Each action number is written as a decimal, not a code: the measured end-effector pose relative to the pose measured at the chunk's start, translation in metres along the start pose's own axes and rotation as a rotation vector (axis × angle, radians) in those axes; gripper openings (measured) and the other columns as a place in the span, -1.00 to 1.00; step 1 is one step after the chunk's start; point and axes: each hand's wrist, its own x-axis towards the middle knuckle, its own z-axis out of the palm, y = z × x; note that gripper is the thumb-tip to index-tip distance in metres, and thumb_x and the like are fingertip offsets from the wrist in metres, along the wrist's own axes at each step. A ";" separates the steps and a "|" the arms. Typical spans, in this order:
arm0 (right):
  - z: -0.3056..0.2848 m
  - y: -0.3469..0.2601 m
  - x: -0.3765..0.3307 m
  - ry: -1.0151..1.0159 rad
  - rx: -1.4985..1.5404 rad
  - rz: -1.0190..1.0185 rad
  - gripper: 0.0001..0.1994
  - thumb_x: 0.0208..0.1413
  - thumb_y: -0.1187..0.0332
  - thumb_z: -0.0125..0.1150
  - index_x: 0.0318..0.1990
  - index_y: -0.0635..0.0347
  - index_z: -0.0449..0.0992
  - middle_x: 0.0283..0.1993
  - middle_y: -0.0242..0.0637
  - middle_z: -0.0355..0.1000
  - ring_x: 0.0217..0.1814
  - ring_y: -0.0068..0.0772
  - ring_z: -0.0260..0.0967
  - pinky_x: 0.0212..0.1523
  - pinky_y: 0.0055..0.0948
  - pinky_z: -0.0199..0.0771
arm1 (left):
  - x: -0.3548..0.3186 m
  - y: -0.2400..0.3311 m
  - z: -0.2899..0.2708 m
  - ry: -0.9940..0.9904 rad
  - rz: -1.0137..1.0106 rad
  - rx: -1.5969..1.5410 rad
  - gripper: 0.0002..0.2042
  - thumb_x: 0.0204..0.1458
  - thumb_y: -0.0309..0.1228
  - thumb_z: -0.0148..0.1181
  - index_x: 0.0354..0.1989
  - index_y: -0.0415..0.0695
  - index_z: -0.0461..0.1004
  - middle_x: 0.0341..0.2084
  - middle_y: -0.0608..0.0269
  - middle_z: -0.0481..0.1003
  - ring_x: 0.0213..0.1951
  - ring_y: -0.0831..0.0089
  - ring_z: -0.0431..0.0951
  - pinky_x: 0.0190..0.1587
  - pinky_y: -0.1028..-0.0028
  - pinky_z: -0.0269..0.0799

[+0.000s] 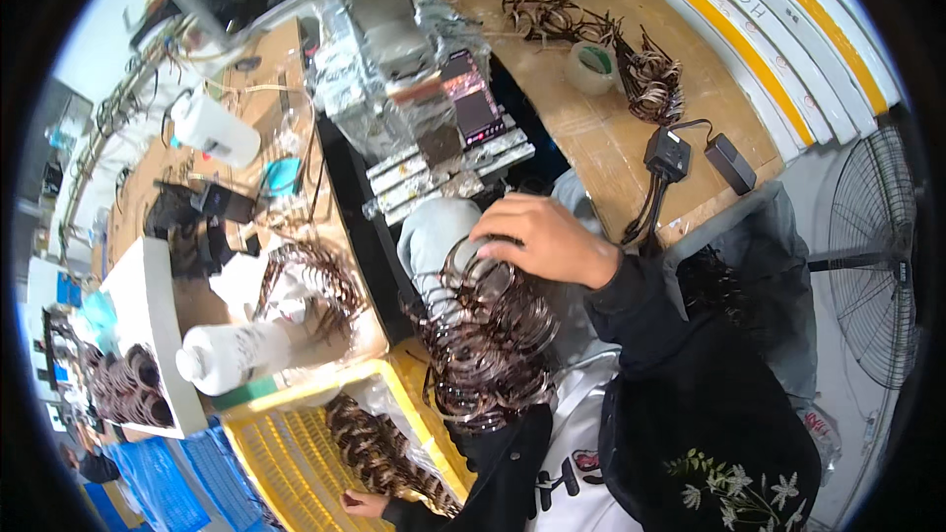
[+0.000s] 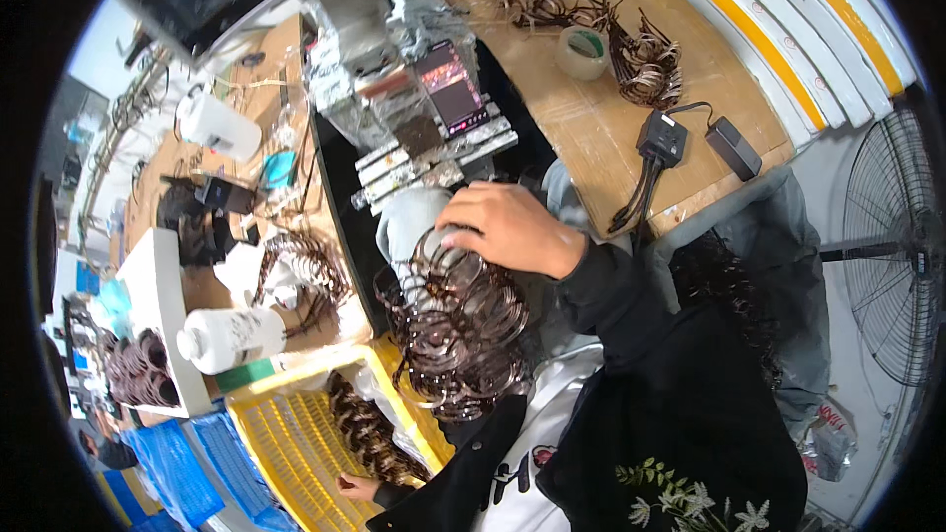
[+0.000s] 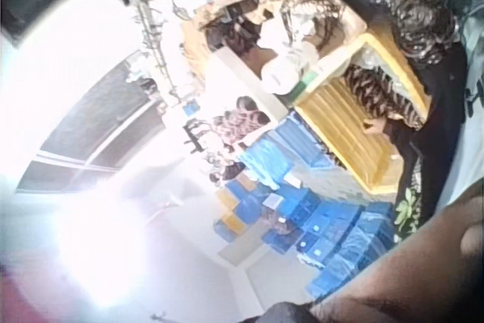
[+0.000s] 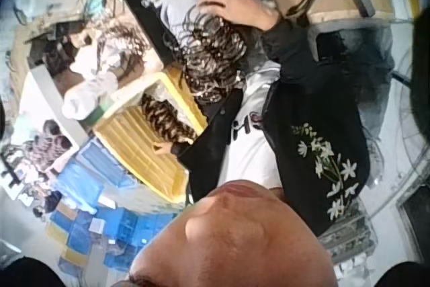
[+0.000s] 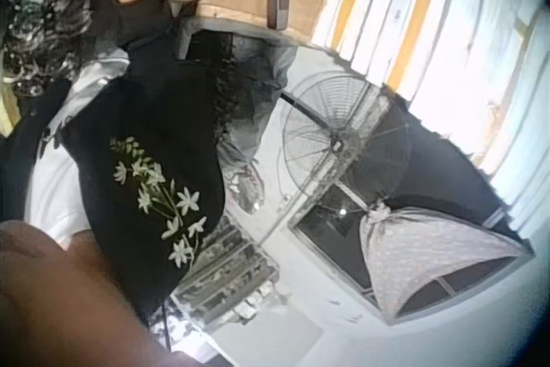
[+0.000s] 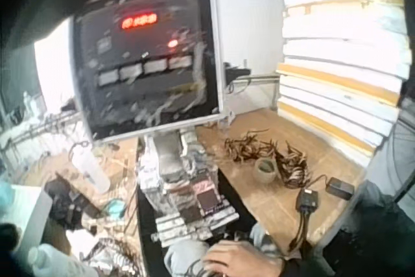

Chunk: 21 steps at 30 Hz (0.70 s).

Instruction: The person repeatedly picks up coiled copper wire bundles, places them into a small testing device on the table, and then removes them to place into a yellow basket. The process is repeated continuously throughout the clip.

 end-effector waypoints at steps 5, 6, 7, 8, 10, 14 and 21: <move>0.002 0.009 -0.011 0.074 0.147 0.093 -0.74 0.03 0.30 0.21 -0.14 0.19 0.47 -0.18 -0.23 0.43 -0.14 -0.21 0.39 -0.11 -0.35 0.37 | -0.093 0.095 0.020 -0.541 0.371 -0.293 -0.27 0.04 -0.01 0.06 0.22 -0.32 0.03 0.12 -0.09 0.15 0.15 0.12 0.17 0.23 0.22 0.03; 0.006 0.013 -0.014 0.098 0.203 0.118 -0.72 0.06 0.29 0.19 -0.09 0.19 0.45 -0.16 -0.22 0.43 -0.13 -0.23 0.39 -0.10 -0.36 0.37 | -0.110 0.103 0.027 -0.690 0.480 -0.233 -0.21 0.00 0.00 0.11 0.24 -0.32 -0.02 0.16 -0.09 0.10 0.19 0.11 0.12 0.25 0.20 -0.03; 0.010 0.015 -0.017 0.104 0.241 0.144 -0.69 0.08 0.27 0.17 -0.06 0.21 0.42 -0.14 -0.20 0.41 -0.11 -0.23 0.38 -0.09 -0.36 0.36 | -0.124 0.107 0.032 -0.776 0.468 -0.216 -0.13 -0.05 0.01 0.17 0.27 -0.31 -0.10 0.19 -0.08 0.05 0.23 0.10 0.06 0.27 0.19 -0.06; 0.012 0.017 -0.019 0.114 0.282 0.170 -0.67 0.10 0.26 0.15 -0.03 0.22 0.39 -0.12 -0.17 0.40 -0.10 -0.23 0.38 -0.08 -0.37 0.36 | -0.136 0.110 0.036 -0.871 0.456 -0.191 -0.05 -0.10 0.03 0.22 0.30 -0.30 -0.17 0.23 -0.07 0.00 0.26 0.09 0.00 0.28 0.17 -0.10; 0.008 0.014 -0.025 0.049 0.326 0.249 -0.61 0.14 0.24 0.11 0.05 0.27 0.32 -0.06 -0.15 0.37 -0.03 -0.27 0.36 -0.04 -0.38 0.34 | -0.147 0.110 0.038 -0.966 0.239 -0.201 0.05 -0.14 -0.02 0.29 0.33 -0.24 -0.34 0.27 -0.05 -0.10 0.29 0.12 -0.05 0.30 0.20 -0.13; -0.041 -0.022 -0.039 0.069 0.549 0.225 -0.64 0.16 0.24 0.10 0.02 0.30 0.36 -0.04 -0.20 0.39 0.00 -0.33 0.35 -0.01 -0.41 0.31 | -0.148 0.104 0.031 -1.170 -0.247 -0.090 -0.06 -0.19 -0.26 0.37 0.28 -0.27 -0.17 0.14 -0.03 0.13 0.14 0.18 0.20 0.19 0.27 0.10; -0.107 -0.113 -0.078 0.026 0.928 -0.438 -0.63 0.12 0.15 0.11 -0.21 0.39 0.48 -0.21 -0.09 0.46 -0.27 -0.25 0.41 -0.21 -0.39 0.39 | -0.156 0.112 0.035 -1.099 0.208 0.078 -0.25 -0.25 -0.34 0.43 0.12 -0.30 0.14 -0.05 -0.04 0.37 -0.03 0.22 0.39 0.04 0.34 0.30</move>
